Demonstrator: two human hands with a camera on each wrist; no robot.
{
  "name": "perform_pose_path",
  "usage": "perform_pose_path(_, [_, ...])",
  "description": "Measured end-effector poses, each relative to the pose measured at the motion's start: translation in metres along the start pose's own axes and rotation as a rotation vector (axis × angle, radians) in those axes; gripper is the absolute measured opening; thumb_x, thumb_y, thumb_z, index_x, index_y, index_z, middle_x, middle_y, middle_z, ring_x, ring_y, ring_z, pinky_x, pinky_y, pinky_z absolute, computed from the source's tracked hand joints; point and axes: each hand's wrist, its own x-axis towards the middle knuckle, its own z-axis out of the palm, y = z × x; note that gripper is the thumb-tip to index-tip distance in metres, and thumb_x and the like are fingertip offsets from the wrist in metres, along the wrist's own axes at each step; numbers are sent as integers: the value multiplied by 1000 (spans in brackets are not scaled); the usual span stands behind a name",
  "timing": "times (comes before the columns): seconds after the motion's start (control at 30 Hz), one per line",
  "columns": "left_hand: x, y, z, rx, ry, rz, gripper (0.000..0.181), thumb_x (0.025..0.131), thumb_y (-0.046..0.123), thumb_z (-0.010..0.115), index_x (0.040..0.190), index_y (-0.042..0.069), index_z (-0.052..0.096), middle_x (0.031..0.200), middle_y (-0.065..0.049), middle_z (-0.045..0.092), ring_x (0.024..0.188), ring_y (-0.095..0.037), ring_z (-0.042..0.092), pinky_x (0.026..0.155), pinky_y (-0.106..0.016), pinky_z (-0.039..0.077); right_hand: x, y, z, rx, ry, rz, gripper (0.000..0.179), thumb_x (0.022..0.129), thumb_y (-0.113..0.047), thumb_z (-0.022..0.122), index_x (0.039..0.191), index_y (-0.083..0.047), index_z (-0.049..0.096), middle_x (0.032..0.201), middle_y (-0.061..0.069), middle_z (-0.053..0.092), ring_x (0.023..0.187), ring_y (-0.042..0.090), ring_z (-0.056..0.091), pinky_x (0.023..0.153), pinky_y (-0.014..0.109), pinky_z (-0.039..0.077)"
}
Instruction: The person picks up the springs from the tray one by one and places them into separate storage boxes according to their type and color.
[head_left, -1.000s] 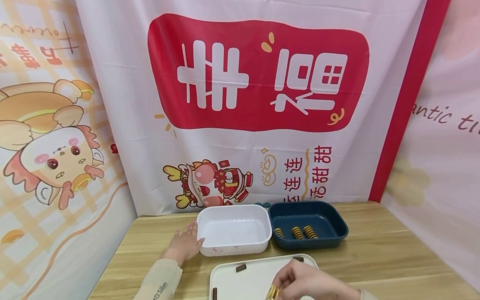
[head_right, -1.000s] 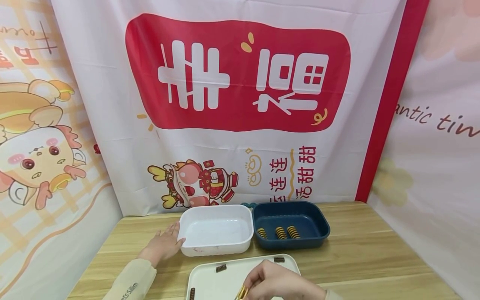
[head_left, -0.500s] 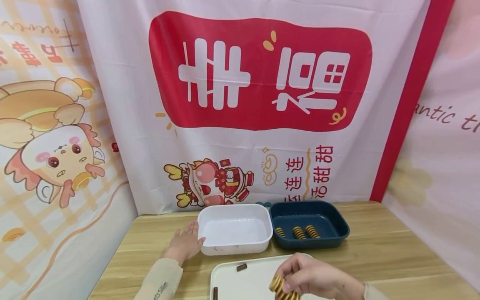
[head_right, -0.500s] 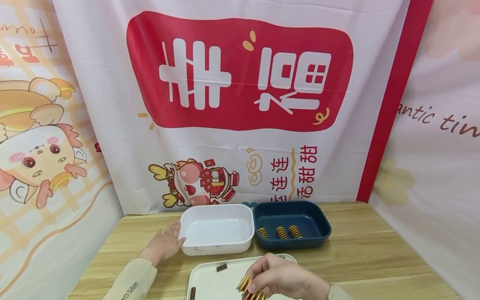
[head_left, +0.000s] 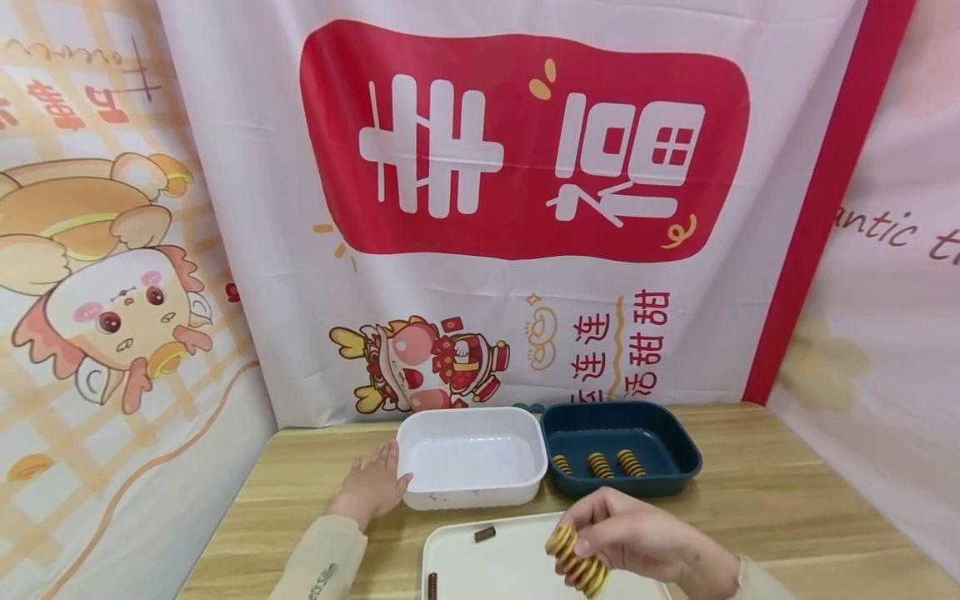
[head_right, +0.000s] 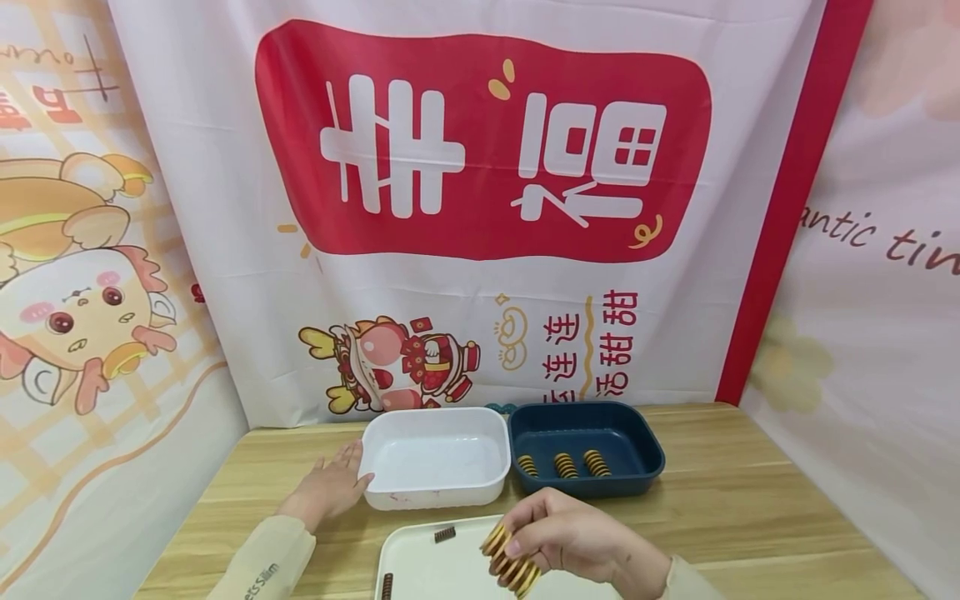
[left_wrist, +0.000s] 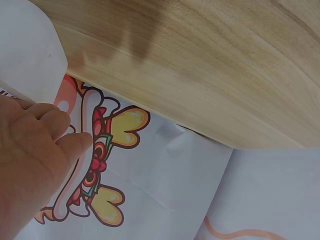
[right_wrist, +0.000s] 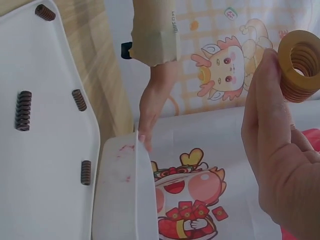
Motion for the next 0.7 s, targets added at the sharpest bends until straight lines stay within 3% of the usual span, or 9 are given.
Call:
perform_pose_path(0.33, [2, -1, 1, 1, -8, -9, 63, 100, 26, 44, 141, -18, 26, 146, -32, 29, 137, -44, 26, 110, -63, 16, -3, -14, -7, -13, 77, -6, 32, 94, 0, 42, 110, -7, 68, 104, 5, 71, 91, 11, 67, 82, 27, 55])
perform_pose_path(0.57, [0, 0, -1, 3, -13, -9, 63, 100, 27, 44, 141, -17, 27, 146, -32, 29, 137, -44, 26, 110, -63, 15, -8, -25, -32, -54, 148, -69, 32, 95, 1, 38, 109, -4, 67, 103, 7, 70, 91, 12, 68, 81, 25, 54])
perform_pose_path(0.7, [1, 0, 0, 3, -11, -6, 62, 100, 27, 44, 141, -17, 27, 147, -32, 29, 137, -43, 26, 110, -63, 15, -13, -32, -50, -41, 228, -47, 31, 97, 0, 37, 109, -3, 66, 102, 9, 70, 91, 15, 68, 83, 27, 54])
